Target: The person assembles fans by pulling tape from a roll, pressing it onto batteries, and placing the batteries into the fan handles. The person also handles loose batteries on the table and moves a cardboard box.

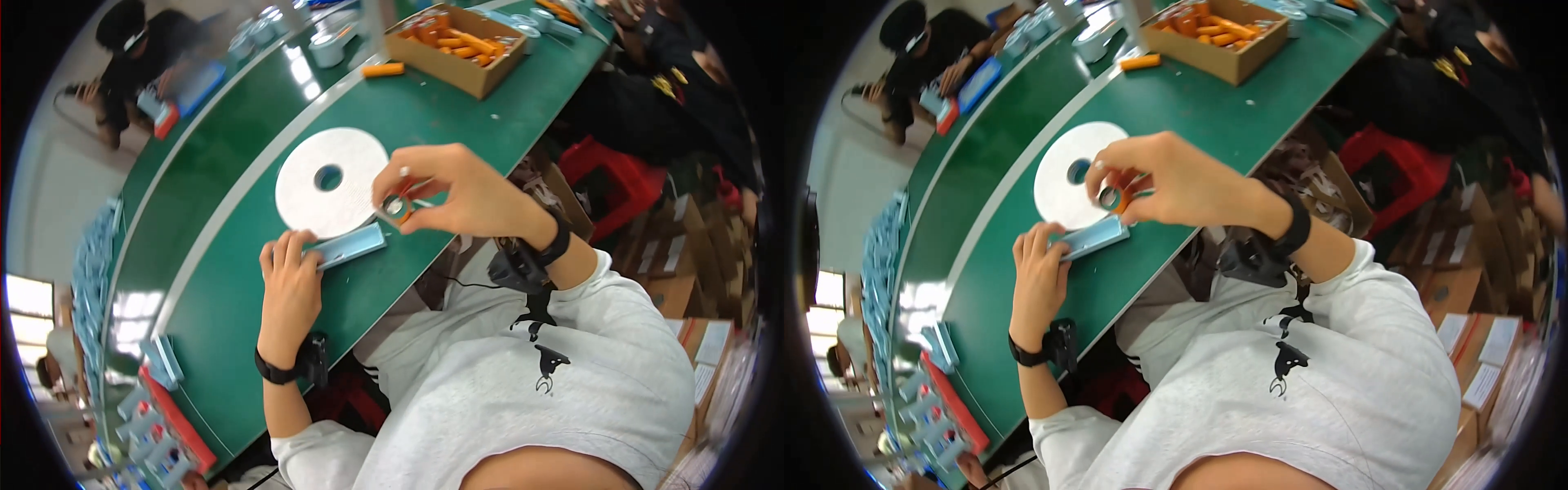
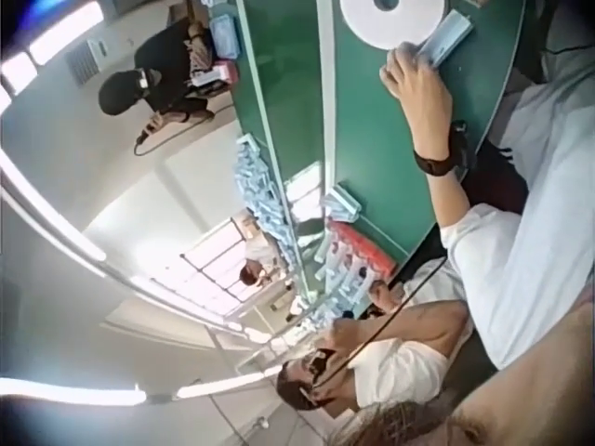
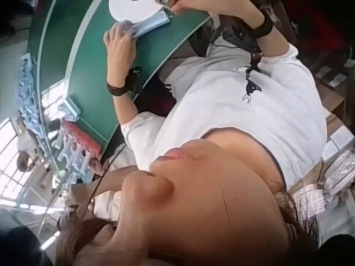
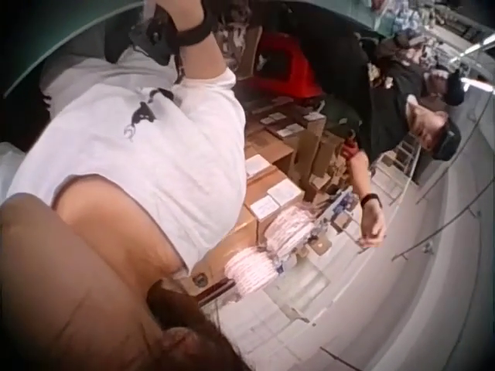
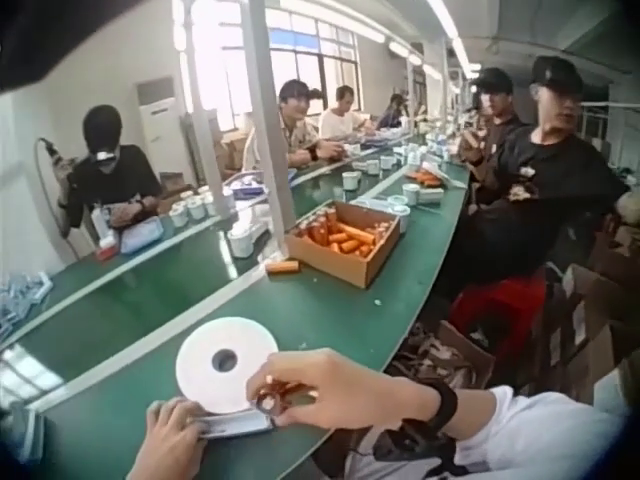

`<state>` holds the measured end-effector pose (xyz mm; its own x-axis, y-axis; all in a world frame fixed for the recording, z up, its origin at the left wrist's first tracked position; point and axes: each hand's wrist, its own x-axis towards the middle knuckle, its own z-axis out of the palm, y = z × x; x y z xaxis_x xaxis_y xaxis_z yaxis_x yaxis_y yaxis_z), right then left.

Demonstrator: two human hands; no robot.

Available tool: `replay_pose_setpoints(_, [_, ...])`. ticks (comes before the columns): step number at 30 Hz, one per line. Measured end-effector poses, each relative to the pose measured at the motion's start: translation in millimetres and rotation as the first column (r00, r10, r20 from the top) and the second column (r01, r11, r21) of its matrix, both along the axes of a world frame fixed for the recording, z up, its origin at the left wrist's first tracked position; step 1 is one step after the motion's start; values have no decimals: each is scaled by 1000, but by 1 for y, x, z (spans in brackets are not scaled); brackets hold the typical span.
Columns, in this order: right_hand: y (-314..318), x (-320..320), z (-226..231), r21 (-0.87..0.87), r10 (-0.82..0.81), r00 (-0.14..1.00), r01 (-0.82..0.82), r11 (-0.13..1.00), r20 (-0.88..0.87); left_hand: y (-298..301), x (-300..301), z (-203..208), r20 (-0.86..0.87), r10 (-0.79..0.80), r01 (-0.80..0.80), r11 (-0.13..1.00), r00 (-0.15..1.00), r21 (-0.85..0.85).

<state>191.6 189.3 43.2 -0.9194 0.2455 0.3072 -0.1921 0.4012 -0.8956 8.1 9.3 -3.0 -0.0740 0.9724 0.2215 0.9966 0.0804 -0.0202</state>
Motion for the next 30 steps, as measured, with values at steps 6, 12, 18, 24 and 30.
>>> replay_pose_setpoints(6, [-2,-34,-3,66,93,996,-94,993,16,-6,-12,1,484,-62,18,995,873,96])
replay_pose_setpoints(12, [-19,-52,-24,138,160,983,-147,979,-86,-8,-10,3,659,-26,-60,992,752,107])
replay_pose_setpoints(18, [-19,-51,-32,378,197,977,-154,913,-77,-7,-5,5,670,-27,-77,989,742,125])
replay_pose_setpoints(24, [-22,-63,-20,516,266,947,-322,794,181,-5,-4,-1,719,-102,-91,970,687,225])
replay_pose_setpoints(30, [-22,-78,-34,602,275,921,-389,697,276,-5,-6,-4,756,23,-253,949,654,190])
